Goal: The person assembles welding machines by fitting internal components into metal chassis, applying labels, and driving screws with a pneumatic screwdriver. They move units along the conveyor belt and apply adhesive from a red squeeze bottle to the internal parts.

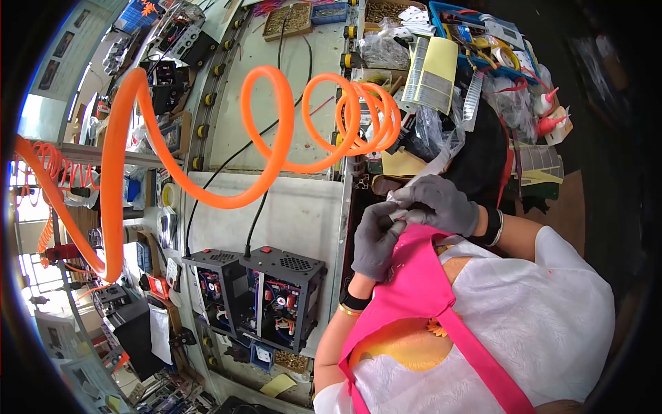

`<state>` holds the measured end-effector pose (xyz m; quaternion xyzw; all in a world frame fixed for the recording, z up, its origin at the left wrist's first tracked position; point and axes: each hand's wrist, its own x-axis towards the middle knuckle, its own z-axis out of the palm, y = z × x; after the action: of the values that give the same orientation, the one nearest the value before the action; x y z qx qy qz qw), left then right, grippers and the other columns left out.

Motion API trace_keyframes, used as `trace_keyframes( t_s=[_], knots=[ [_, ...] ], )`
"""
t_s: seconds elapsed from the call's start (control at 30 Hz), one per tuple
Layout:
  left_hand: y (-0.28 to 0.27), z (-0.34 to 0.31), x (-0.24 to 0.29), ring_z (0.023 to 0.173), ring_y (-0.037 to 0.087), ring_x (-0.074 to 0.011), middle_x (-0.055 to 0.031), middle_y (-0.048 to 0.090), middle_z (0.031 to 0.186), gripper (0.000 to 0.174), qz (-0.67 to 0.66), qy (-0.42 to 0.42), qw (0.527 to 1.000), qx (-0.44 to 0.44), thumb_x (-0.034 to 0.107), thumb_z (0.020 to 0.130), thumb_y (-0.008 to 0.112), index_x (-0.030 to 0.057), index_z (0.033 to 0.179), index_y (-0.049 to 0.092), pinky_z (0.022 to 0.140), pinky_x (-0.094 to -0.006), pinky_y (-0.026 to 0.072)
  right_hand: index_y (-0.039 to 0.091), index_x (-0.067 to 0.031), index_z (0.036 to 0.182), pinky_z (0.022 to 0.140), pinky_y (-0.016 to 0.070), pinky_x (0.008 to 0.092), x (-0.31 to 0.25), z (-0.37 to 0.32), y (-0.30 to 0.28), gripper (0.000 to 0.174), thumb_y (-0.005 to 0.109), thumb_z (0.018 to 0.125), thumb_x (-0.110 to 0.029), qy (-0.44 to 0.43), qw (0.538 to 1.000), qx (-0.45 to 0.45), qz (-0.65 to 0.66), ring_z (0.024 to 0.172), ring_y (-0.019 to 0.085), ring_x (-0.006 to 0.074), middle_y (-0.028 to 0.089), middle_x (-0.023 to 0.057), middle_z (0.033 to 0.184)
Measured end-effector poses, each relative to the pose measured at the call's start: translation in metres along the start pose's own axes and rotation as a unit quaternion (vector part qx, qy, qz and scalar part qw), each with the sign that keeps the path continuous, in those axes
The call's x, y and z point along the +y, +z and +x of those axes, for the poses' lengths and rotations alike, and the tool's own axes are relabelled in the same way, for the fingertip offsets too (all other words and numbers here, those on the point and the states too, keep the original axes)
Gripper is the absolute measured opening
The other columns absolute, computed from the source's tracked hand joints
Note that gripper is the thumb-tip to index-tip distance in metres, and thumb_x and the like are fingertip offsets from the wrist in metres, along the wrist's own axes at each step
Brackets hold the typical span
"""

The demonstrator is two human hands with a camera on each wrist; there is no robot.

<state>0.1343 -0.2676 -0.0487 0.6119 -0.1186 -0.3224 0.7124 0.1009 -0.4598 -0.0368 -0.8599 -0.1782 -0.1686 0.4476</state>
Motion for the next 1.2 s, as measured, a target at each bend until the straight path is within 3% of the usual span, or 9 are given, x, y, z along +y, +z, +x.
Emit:
trace_keyframes(
  t_s=[0.23,0.47,0.6,0.8,0.87,0.9,1.0,1.13,1.2],
  knots=[
    [-0.004,0.001,-0.009,0.089,0.065,-0.0159,-0.0071,0.065,0.090,0.032,0.055,-0.036,0.998,0.025,-0.001,0.082,0.063,-0.0005,0.111,0.050,0.079,-0.0266,0.0498,0.062,-0.0136,0.104,0.064,0.0471,0.0360,0.003,-0.004,0.006,0.031,0.066,0.073,-0.018,-0.098,0.986,-0.044,-0.131,0.075,0.059,0.0225,0.060,0.0030,0.082],
    [-0.021,0.002,-0.022,0.086,0.057,-0.0113,-0.0058,0.057,0.102,0.034,0.068,-0.020,0.997,-0.023,0.006,0.086,0.063,0.0018,0.116,0.049,0.074,-0.0256,0.0497,0.061,-0.0113,0.083,0.075,0.0464,0.0361,0.004,0.002,0.005,0.012,0.059,0.074,-0.019,-0.217,0.957,-0.061,-0.181,0.081,0.059,0.0202,0.061,0.0021,0.084],
    [-0.025,0.003,-0.019,0.088,0.057,-0.0128,-0.0084,0.057,0.105,0.045,-0.072,-0.065,0.995,-0.028,0.003,0.086,0.061,0.0014,0.126,0.041,0.072,-0.0253,0.0509,0.065,-0.0094,0.098,0.073,0.0497,0.0366,0.007,0.001,0.009,0.020,0.061,0.081,-0.020,-0.138,0.984,-0.070,-0.091,0.080,0.061,0.0203,0.062,0.0043,0.085],
    [-0.065,-0.044,0.019,0.117,0.048,-0.0248,-0.0199,0.043,0.133,0.064,-0.092,-0.031,0.991,0.088,0.001,0.084,0.062,0.0023,0.138,0.027,0.098,-0.0337,0.0409,0.060,-0.0062,0.114,0.067,0.0505,0.0311,-0.039,0.035,0.001,0.037,0.071,0.079,-0.010,-0.012,0.985,-0.027,0.170,0.075,0.064,0.0178,0.064,0.0045,0.082],
    [-0.094,-0.072,0.039,0.090,0.063,-0.0214,-0.0174,0.059,0.109,0.068,-0.029,-0.080,0.977,0.197,0.005,0.082,0.063,0.0066,0.139,0.025,0.069,-0.0295,0.0508,0.059,-0.0038,0.114,0.070,0.0515,0.0293,-0.053,0.048,0.006,0.035,0.069,0.082,-0.010,-0.001,0.973,-0.042,0.229,0.081,0.065,0.0158,0.066,0.0043,0.086],
    [-0.110,-0.091,0.027,0.077,0.062,-0.0195,-0.0171,0.056,0.109,0.047,-0.176,-0.021,0.961,0.213,0.007,0.090,0.056,0.0126,0.133,0.036,0.066,-0.0295,0.0547,0.057,-0.0027,0.117,0.074,0.0519,0.0274,-0.046,0.044,0.019,0.035,0.067,0.083,-0.009,0.039,0.962,-0.080,0.259,0.086,0.065,0.0151,0.066,0.0055,0.091],
    [-0.168,-0.117,-0.021,0.063,0.060,-0.0145,-0.0112,0.061,0.087,0.052,0.041,0.057,0.932,0.355,0.008,0.090,0.056,0.0151,0.136,0.033,0.050,-0.0258,0.0488,0.054,-0.0024,0.120,0.076,0.0521,0.0273,-0.051,0.057,0.041,0.039,0.067,0.084,-0.008,-0.017,0.960,-0.078,0.267,0.088,0.065,0.0158,0.066,0.0073,0.096],
    [-0.196,-0.141,-0.031,0.051,0.056,-0.0117,-0.0070,0.062,0.070,0.069,0.201,-0.106,0.899,0.374,0.012,0.087,0.060,0.0183,0.142,0.019,0.038,-0.0240,0.0413,0.052,-0.0019,0.120,0.079,0.0525,0.0300,-0.062,0.072,0.063,0.038,0.065,0.085,-0.009,-0.042,0.946,-0.109,0.302,0.090,0.065,0.0174,0.065,0.0082,0.099],
    [-0.220,-0.136,-0.077,0.052,0.059,-0.0187,-0.0111,0.064,0.069,0.056,0.205,0.072,0.902,0.372,0.023,0.086,0.062,0.0104,0.135,0.038,0.039,-0.0299,0.0431,0.052,-0.0012,0.120,0.081,0.0524,0.0301,-0.061,0.077,0.075,0.038,0.064,0.085,-0.007,-0.054,0.942,-0.116,0.311,0.090,0.065,0.0175,0.065,0.0082,0.100]
  ],
)
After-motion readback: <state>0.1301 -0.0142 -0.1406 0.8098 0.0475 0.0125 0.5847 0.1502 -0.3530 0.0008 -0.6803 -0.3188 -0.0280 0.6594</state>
